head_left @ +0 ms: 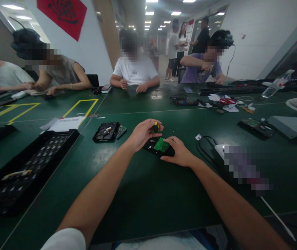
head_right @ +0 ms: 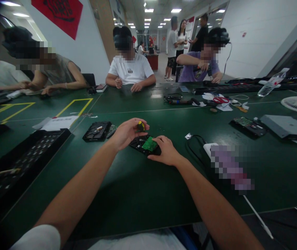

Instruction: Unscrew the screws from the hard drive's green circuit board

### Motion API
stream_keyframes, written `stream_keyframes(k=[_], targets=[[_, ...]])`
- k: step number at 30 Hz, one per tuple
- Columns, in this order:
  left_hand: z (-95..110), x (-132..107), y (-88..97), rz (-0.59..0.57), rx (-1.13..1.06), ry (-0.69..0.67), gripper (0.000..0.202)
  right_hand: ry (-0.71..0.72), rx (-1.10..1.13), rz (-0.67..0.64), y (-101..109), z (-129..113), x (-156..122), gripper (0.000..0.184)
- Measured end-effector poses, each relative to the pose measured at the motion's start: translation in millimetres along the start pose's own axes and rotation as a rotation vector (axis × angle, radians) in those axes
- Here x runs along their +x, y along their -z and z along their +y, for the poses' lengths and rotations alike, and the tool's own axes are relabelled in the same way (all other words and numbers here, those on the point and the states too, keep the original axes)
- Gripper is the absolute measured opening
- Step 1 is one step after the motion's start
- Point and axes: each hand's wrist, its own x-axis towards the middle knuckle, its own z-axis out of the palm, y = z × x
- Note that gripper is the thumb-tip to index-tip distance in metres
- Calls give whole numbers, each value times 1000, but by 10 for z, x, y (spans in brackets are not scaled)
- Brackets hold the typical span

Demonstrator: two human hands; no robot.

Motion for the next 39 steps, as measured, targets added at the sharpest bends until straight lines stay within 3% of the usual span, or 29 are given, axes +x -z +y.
stream_keyframes(k=[12,21,28,35,39], targets=[[10,0,21,94,329,-76,31,-5,4,-24,29,-42,4,80],[26,-50,-53,-55,123,-68,24,-10,-6,-27,38,-55,13,81],[11,-19,-34,-60,2,-18,23,-9,-10,-28,32,-48,-1,79],[7,-17,-15,55,213,-76,30,-5,-6,-12,1,-20,7,79],[-15,-2,23,63,348,-112,31,-22,-40,-9,10,-57,6,81]])
